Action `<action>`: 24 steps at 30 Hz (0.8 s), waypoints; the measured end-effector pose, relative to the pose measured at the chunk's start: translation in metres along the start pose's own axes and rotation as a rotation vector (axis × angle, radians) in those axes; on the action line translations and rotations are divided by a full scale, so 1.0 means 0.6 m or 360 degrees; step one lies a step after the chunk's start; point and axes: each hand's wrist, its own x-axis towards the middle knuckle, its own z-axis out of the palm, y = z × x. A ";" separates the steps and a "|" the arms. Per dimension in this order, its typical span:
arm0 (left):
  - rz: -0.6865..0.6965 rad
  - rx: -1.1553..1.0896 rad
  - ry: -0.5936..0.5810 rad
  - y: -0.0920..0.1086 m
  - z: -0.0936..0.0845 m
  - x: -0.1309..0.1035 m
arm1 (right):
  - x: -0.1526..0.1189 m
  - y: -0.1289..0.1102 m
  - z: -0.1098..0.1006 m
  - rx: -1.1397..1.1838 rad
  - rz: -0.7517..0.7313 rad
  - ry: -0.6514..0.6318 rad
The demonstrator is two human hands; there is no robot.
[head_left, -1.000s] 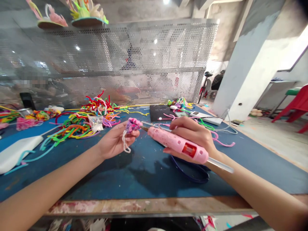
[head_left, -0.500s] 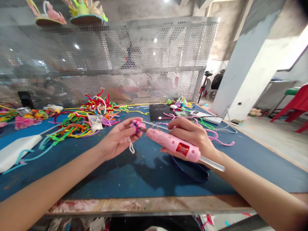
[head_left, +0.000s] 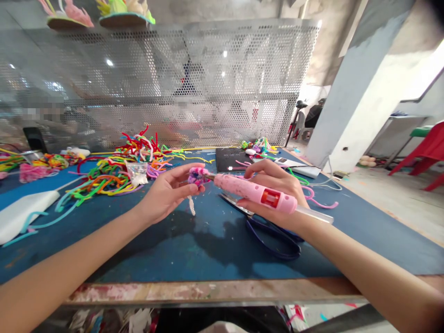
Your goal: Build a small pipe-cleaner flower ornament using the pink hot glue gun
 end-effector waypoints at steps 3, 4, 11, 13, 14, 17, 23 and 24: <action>-0.0003 0.0009 0.0040 -0.001 0.002 -0.001 | -0.004 0.001 0.002 0.0032 0.0010 -0.0045; -0.0004 0.0012 0.0064 -0.001 0.004 -0.002 | -0.006 0.001 0.003 0.0033 0.0008 -0.0058; -0.0006 0.0029 0.0214 0.000 0.013 -0.005 | -0.016 -0.001 0.011 -0.0057 -0.0039 -0.0045; -0.0013 0.0029 0.0210 -0.001 0.011 -0.007 | -0.016 0.002 0.013 -0.0077 -0.0103 -0.0023; -0.0016 0.0030 0.0196 -0.002 0.009 -0.007 | -0.015 0.004 0.013 -0.0101 -0.0138 -0.0013; -0.0017 0.0040 0.0133 -0.004 0.005 -0.009 | -0.012 0.007 0.012 -0.0208 -0.0172 -0.0003; 0.0024 0.0041 0.0162 0.001 0.012 -0.010 | -0.009 0.005 0.009 -0.0023 -0.0055 -0.0048; 0.0038 0.0035 0.0175 0.002 0.014 -0.011 | -0.011 0.005 0.010 0.0030 -0.0058 -0.0076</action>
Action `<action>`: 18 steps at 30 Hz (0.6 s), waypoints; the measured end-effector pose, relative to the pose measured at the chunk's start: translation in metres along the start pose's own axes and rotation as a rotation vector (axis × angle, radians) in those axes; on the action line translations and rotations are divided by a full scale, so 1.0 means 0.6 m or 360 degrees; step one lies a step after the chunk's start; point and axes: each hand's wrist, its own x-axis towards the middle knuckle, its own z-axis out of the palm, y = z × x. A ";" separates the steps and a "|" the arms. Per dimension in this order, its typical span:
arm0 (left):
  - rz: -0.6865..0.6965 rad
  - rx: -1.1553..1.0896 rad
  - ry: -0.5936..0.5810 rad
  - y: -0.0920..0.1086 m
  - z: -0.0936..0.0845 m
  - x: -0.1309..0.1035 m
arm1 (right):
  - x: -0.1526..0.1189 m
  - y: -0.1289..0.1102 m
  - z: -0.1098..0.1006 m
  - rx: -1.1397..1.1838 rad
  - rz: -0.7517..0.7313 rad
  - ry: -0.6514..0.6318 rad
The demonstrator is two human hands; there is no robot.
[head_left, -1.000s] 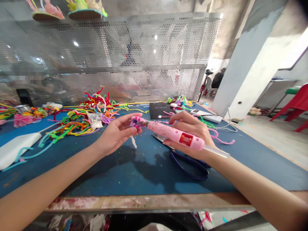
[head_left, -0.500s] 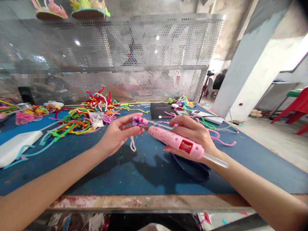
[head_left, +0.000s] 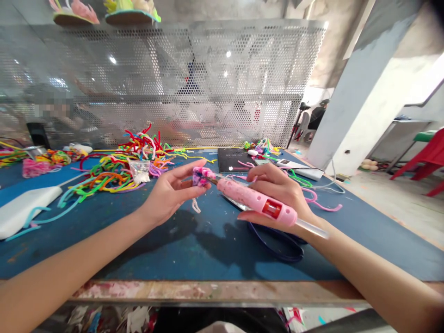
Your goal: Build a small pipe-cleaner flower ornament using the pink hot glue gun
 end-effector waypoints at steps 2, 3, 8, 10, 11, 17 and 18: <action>0.0035 -0.0011 0.0046 0.003 0.004 -0.002 | -0.004 0.001 0.004 0.0071 0.0006 -0.0100; 0.0056 -0.0013 0.0077 0.004 0.006 -0.003 | -0.007 0.002 0.006 0.0093 0.0022 -0.0152; 0.0117 -0.0001 0.0116 0.007 0.012 -0.008 | -0.010 0.003 0.016 0.0230 0.0079 -0.0178; 0.0136 -0.0012 0.0108 0.008 0.013 -0.010 | -0.008 0.003 0.019 0.0296 0.0052 -0.0124; 0.0144 -0.0015 0.0111 0.008 0.014 -0.011 | -0.006 0.002 0.019 0.0322 0.0043 -0.0105; 0.0142 -0.0029 0.0055 0.005 0.016 -0.020 | 0.005 -0.013 0.013 0.0285 0.0039 -0.0085; 0.0131 -0.0030 0.0029 0.004 0.017 -0.022 | 0.007 -0.014 0.011 0.0292 0.0028 -0.0077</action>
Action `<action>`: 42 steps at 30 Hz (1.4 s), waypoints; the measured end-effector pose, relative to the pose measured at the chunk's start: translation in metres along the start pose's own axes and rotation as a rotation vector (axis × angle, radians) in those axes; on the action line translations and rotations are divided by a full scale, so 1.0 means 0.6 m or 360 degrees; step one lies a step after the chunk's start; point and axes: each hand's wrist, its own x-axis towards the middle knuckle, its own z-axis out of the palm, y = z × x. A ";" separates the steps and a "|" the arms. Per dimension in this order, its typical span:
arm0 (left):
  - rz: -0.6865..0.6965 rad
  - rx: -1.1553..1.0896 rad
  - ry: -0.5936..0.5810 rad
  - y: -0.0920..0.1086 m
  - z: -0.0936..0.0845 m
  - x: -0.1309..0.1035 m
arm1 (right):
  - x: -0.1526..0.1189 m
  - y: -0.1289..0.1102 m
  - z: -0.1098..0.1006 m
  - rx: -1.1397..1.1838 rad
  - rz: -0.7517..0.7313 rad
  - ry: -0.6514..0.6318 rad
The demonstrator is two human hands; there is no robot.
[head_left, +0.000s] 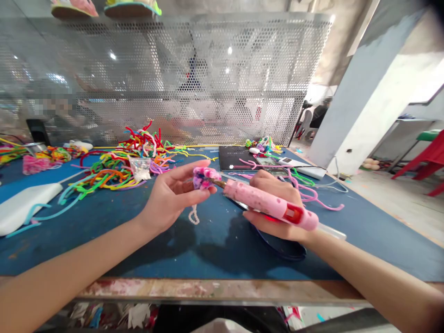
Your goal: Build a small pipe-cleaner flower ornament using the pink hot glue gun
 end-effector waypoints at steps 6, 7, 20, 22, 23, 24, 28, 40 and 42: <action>-0.0119 -0.0124 -0.0099 0.002 0.007 -0.006 | 0.003 0.005 -0.006 0.0115 -0.0070 0.0008; -0.0126 -0.0157 -0.0100 0.002 0.008 -0.005 | 0.004 0.005 -0.006 0.0114 -0.0034 -0.0011; -0.0512 -0.0450 -0.0120 -0.003 0.007 0.000 | -0.007 0.012 0.006 -0.0166 0.0080 0.0219; -0.0552 -0.0485 -0.0100 -0.002 0.007 0.002 | -0.007 0.012 0.006 -0.0096 0.0129 0.0140; -0.0561 -0.0496 -0.0096 -0.001 0.007 0.002 | -0.007 0.012 0.005 -0.0057 0.0140 0.0091; -0.0566 -0.0500 -0.0094 0.000 0.007 0.003 | -0.007 0.012 0.004 -0.0025 0.0131 0.0055; -0.0548 -0.0494 -0.0108 -0.002 0.005 0.003 | -0.006 0.013 0.002 -0.0001 0.0025 0.0073; -0.0467 -0.0465 -0.0172 -0.007 0.002 -0.003 | -0.013 0.016 -0.015 -0.0490 -0.0202 0.0214; -0.0476 -0.0451 -0.0169 -0.005 0.003 -0.005 | -0.013 0.013 -0.016 -0.0510 -0.0210 0.0209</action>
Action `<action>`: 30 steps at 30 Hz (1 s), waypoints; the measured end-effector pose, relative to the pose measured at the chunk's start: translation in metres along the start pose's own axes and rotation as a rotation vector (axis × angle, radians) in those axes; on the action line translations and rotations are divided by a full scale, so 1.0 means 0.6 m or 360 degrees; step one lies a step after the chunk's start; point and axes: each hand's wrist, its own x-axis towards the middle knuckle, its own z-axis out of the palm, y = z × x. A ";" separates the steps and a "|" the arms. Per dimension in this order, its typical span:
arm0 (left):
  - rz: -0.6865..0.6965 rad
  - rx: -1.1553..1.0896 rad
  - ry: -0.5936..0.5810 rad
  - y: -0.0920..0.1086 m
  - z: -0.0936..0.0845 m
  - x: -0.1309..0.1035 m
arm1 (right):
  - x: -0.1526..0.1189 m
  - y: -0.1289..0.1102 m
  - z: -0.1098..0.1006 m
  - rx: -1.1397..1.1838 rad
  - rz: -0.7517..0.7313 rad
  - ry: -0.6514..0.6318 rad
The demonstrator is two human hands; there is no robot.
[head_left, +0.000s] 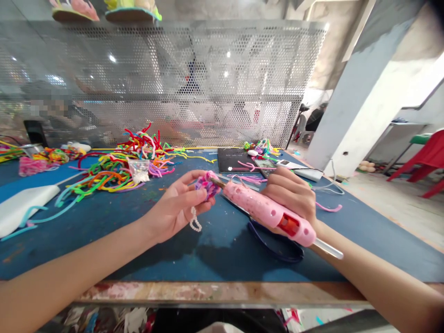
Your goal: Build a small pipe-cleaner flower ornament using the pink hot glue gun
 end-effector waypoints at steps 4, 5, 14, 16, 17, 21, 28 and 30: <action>-0.0022 0.0036 0.0010 0.002 0.001 -0.002 | 0.003 -0.007 -0.001 0.0010 0.0005 0.0048; -0.0025 0.0038 0.0010 0.002 0.001 -0.003 | 0.003 -0.009 0.000 0.0022 0.0017 0.0065; -0.0062 0.0036 -0.0021 0.001 0.001 -0.002 | 0.004 -0.018 0.005 -0.0027 -0.0011 0.0100; -0.0062 0.0046 -0.0033 0.002 0.000 -0.001 | 0.003 -0.016 0.005 -0.0022 0.0001 0.0096; -0.0057 0.0057 -0.0035 0.002 0.000 -0.001 | 0.003 -0.015 0.004 -0.0012 0.0008 0.0082; -0.0008 0.0123 -0.0008 0.005 -0.001 0.002 | 0.003 -0.009 0.000 0.0050 0.0034 0.0008; 0.0154 0.0302 -0.0016 0.008 -0.008 0.008 | 0.006 0.000 -0.004 0.0158 0.0049 -0.0117; 0.0231 0.0358 -0.0011 0.009 -0.013 0.011 | 0.007 0.001 -0.003 0.0172 0.0096 -0.0164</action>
